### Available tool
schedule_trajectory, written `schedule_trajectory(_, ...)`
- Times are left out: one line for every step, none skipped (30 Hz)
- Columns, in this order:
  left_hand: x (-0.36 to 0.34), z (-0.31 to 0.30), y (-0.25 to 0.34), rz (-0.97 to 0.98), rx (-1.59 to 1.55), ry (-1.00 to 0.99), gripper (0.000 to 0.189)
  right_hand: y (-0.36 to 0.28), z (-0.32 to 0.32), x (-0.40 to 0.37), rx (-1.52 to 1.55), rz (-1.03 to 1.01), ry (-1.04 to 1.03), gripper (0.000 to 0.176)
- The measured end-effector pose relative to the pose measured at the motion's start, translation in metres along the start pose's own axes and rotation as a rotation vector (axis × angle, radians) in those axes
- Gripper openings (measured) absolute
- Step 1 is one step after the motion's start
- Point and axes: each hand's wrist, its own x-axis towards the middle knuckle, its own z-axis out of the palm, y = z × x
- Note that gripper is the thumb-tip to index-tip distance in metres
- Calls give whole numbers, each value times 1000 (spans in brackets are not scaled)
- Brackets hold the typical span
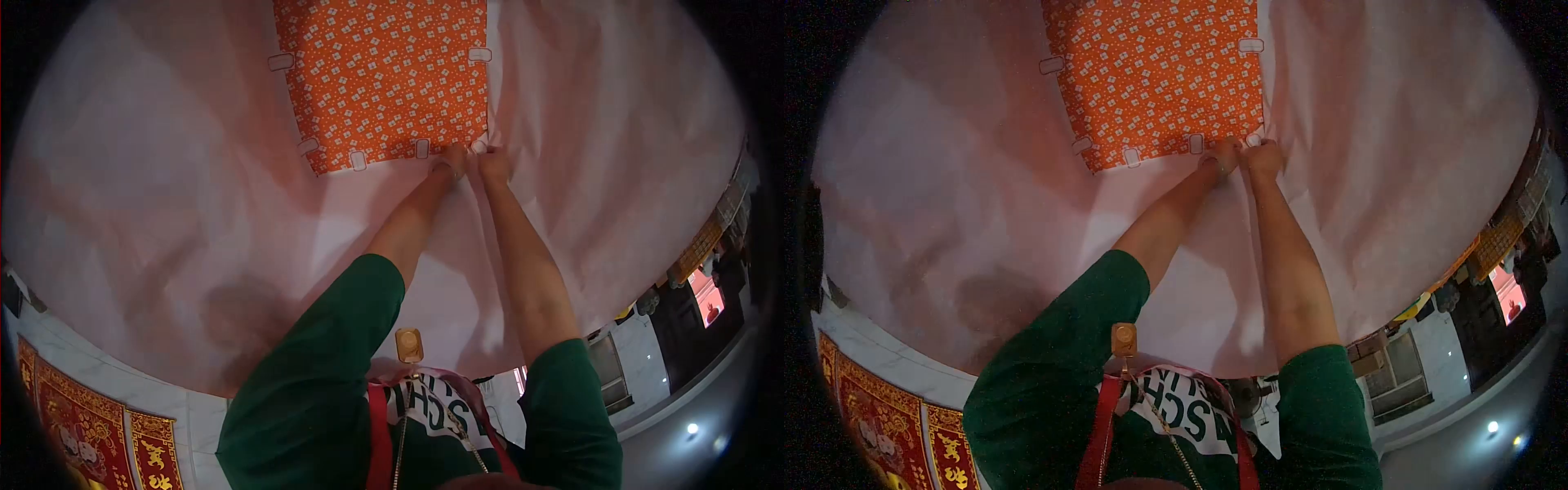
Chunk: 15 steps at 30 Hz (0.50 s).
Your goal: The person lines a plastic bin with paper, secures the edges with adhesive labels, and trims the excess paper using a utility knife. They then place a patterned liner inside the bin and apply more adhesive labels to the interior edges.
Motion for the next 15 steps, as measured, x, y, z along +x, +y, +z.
schedule_trajectory(0, -2, 1, 1, 58, 74, 30, 3, 5, 5, 49, -2, -17, 27)
schedule_trajectory(6, 5, -6, 3, 59, 75, 30, 7, 10, 8, 99, -4, -32, 30)
schedule_trajectory(15, 15, -15, 7, -71, 139, 31, 7, 11, 10, 101, -4, -33, 30)
schedule_trajectory(25, 23, -24, 13, -201, 203, 32, 7, 14, 11, 90, 19, -42, 29)
schedule_trajectory(22, 21, -22, 10, -198, 203, 32, 4, 13, 10, 78, 43, -54, 29)
schedule_trajectory(19, 20, -20, 53, -188, 176, 37, 1, 12, 8, 80, 44, -57, 29)
schedule_trajectory(16, 18, -18, 96, -178, 149, 42, -1, 11, 6, 105, 43, -49, 29)
schedule_trajectory(12, 14, -15, 94, -177, 148, 42, -5, 7, 2, 130, 42, -40, 30)
schedule_trajectory(9, 11, -12, 149, -147, 170, 43, -8, 2, -1, 130, 44, -42, 30)
schedule_trajectory(6, 8, -10, 204, -116, 191, 44, -10, -2, -5, 148, 43, -58, 29)
schedule_trajectory(5, 7, -11, 203, -115, 190, 44, -10, -4, -6, 167, 41, -75, 29)
schedule_trajectory(3, 5, -11, 256, -30, 163, 45, -9, -3, -6, 168, 42, -75, 29)
schedule_trajectory(3, 4, -10, 308, 55, 137, 46, -10, -2, -5, 166, 48, -70, 28)
schedule_trajectory(3, 3, -7, 308, 55, 137, 46, -13, -5, -7, 164, 54, -65, 28)
schedule_trajectory(4, 4, -4, 259, 47, 212, 44, -16, -7, -9, 165, 57, -67, 28)
